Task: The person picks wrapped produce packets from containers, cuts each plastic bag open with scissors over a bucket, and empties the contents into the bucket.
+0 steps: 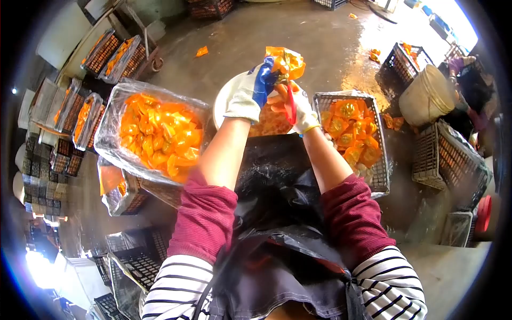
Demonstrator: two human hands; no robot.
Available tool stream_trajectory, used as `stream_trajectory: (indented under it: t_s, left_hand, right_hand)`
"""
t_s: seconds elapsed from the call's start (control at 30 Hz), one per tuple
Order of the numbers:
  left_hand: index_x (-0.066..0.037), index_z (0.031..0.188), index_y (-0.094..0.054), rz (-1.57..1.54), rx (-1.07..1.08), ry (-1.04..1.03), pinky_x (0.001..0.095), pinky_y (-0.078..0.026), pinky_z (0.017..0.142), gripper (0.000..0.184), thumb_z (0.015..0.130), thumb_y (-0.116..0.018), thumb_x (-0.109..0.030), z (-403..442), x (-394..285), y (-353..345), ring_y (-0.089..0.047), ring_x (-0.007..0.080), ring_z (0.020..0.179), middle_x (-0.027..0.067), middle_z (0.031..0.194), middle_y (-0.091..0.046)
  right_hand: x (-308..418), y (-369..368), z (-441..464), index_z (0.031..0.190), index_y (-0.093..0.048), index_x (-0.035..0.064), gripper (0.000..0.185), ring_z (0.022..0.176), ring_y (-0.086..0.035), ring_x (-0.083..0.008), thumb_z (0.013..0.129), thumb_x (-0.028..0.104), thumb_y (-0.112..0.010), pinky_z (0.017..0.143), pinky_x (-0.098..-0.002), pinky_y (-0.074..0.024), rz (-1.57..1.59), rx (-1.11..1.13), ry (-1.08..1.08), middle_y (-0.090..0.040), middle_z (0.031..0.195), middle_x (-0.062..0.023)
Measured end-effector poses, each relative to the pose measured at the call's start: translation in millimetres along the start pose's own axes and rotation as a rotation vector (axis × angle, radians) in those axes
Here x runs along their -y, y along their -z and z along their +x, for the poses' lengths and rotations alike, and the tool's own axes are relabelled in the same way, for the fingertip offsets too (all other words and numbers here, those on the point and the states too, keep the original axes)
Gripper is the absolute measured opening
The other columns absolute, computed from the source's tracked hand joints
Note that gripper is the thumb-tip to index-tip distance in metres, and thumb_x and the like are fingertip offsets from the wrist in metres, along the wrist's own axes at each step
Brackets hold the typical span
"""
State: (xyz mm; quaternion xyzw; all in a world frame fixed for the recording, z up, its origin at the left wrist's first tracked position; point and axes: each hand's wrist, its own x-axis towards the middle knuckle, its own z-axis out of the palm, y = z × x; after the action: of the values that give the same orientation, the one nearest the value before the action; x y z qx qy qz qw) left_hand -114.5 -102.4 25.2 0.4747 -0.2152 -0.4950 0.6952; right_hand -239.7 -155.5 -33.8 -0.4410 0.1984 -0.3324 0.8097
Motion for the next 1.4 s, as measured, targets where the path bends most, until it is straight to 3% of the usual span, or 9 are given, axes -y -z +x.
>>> stream_trajectory:
  t_s: [0.23,0.33,0.47,0.57,0.7,1.0,1.1,1.27,1.4]
  left_hand:
    - [-0.001,0.108,-0.062,0.668,-0.294,-0.051,0.0248,-0.045,0.066,0.05,0.083,-0.068,-0.043,-44,-19,-31,-0.057,0.0118,0.074,0.0036,0.085,-0.064]
    - [0.001,0.108,-0.061,0.517,-0.29,-0.206,0.0255,-0.046,0.066,0.051,0.083,-0.068,-0.043,-61,-10,-18,-0.058,0.0114,0.074,0.0043,0.082,-0.065]
    - [-0.002,0.113,-0.061,0.246,-0.237,-0.214,0.0217,-0.047,0.065,0.032,0.086,-0.068,-0.015,-42,15,25,-0.06,0.0096,0.076,0.0021,0.09,-0.066]
    - [-0.001,0.113,-0.06,0.112,-0.231,-0.151,0.0222,-0.049,0.068,0.03,0.086,-0.067,-0.012,-49,14,35,-0.061,0.0109,0.078,0.0029,0.094,-0.066]
    - [-0.001,0.112,-0.061,-0.034,-0.102,-0.159,0.0214,-0.047,0.066,0.028,0.086,-0.066,-0.011,-43,14,42,-0.059,0.0092,0.076,0.0023,0.093,-0.065]
    - [0.0,0.112,-0.06,0.499,-0.269,-0.199,0.0231,-0.048,0.072,0.033,0.085,-0.068,-0.017,-40,11,39,-0.06,0.0105,0.08,0.0037,0.094,-0.065]
    - [0.001,0.113,-0.06,0.346,-0.184,-0.156,0.0244,-0.049,0.079,0.032,0.086,-0.066,-0.016,-44,7,34,-0.061,0.0137,0.087,0.0068,0.098,-0.065]
    - [0.0,0.117,-0.057,-0.226,-0.096,-0.114,0.0298,-0.049,0.086,0.033,0.091,-0.055,-0.019,-16,53,78,-0.062,0.0217,0.098,0.0115,0.108,-0.065]
    - [-0.008,0.12,-0.057,-0.262,-0.23,0.019,0.0368,-0.046,0.091,0.045,0.088,-0.054,-0.04,-31,52,82,-0.061,0.0251,0.105,0.0089,0.114,-0.065]
  right_hand:
    - [-9,-15,6,0.11,-0.058,0.0083,0.022,0.064,-0.06,-0.0109,0.089,0.014,-0.061,0.05,-0.0231,-0.0471,-0.224,-0.091,0.093,-0.062,0.084,-0.003]
    - [-15,-23,3,0.106,-0.062,0.0135,0.021,0.059,-0.057,-0.0118,0.09,0.025,-0.057,0.046,-0.0252,-0.0457,-0.357,-0.07,0.009,-0.061,0.08,-0.0032]
    - [-43,1,20,0.113,-0.062,0.0159,0.025,0.063,-0.058,-0.0157,0.09,0.02,-0.053,0.053,-0.029,-0.047,-0.719,0.018,0.027,-0.064,0.082,-0.0064]
    - [-12,-26,3,0.118,-0.058,0.0143,0.029,0.066,-0.059,-0.0155,0.09,0.019,-0.053,0.055,-0.0276,-0.0459,-0.394,0.023,-0.317,-0.064,0.082,-0.0065]
    - [-30,-15,13,0.119,-0.054,0.0123,0.029,0.061,-0.059,-0.0149,0.092,0.02,-0.052,0.047,-0.0259,-0.0445,-0.663,0.025,-0.078,-0.063,0.082,-0.0067]
    - [-28,-12,10,0.117,-0.056,0.0103,0.032,0.066,-0.061,-0.0154,0.094,0.033,-0.051,0.051,-0.0275,-0.0477,-0.613,0.069,-0.207,-0.064,0.089,-0.0083]
    - [-22,-19,6,0.111,-0.059,0.0053,0.022,0.066,-0.061,-0.0157,0.089,0.004,-0.055,0.057,-0.0254,-0.0496,-0.123,-0.028,-0.297,-0.064,0.084,-0.0069]
    - [-6,5,17,0.107,-0.058,0.0066,0.023,0.067,-0.06,-0.0154,0.089,0.021,-0.058,0.06,-0.0259,-0.0498,0.195,0.084,-0.16,-0.064,0.085,-0.0086]
    - [3,15,12,0.121,-0.043,0.0036,0.055,0.094,-0.061,-0.0259,0.088,0.045,-0.057,0.076,-0.0365,-0.0521,0.596,-0.313,0.089,-0.059,0.112,-0.0181]
